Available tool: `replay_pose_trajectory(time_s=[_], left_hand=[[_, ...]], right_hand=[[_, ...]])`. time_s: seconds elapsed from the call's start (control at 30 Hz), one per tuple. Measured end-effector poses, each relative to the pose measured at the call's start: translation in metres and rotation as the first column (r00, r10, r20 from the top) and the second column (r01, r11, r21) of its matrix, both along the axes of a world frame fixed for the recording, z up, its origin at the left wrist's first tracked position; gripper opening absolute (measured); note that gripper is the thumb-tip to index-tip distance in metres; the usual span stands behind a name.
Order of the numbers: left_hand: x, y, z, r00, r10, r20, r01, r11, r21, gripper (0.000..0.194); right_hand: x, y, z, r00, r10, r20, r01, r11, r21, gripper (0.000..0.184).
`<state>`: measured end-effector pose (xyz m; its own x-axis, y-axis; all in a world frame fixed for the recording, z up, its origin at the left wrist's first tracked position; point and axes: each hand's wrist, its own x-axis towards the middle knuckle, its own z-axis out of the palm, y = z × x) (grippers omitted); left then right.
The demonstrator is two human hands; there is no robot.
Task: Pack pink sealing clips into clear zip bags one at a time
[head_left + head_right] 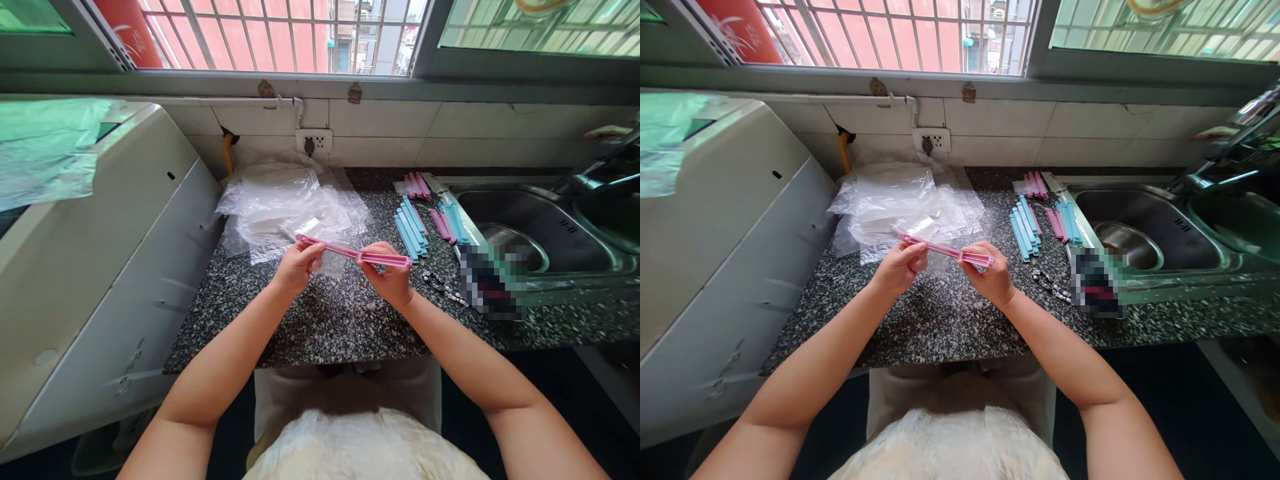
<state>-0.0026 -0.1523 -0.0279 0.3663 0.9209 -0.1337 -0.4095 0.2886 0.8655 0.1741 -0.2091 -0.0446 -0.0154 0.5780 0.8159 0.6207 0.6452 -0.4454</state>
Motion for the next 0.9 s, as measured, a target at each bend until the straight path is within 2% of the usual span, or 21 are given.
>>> replay_pose_trajectory(time_s=[0.4, 0.6, 0.9], left_hand=[[0.0018, -0.0025, -0.0031, 0.993, 0.094, -0.066, -0.087, 0.991, 0.099, 0.032], [0.0022, -0.0034, -0.0039, 0.993, 0.096, -0.073, -0.088, 0.990, 0.107, 0.032], [0.0021, -0.0019, -0.0059, 0.992, 0.113, -0.064, -0.104, 0.986, 0.128, 0.029]], right_hand=[[0.0007, -0.0019, 0.0003, 0.999, 0.033, -0.006, -0.033, 0.999, -0.003, 0.009], [0.0025, -0.0026, -0.0011, 0.999, 0.035, -0.010, -0.036, 0.998, -0.055, 0.010], [0.0026, -0.0015, -0.0016, 0.998, 0.052, 0.031, -0.051, 0.998, -0.022, 0.020]])
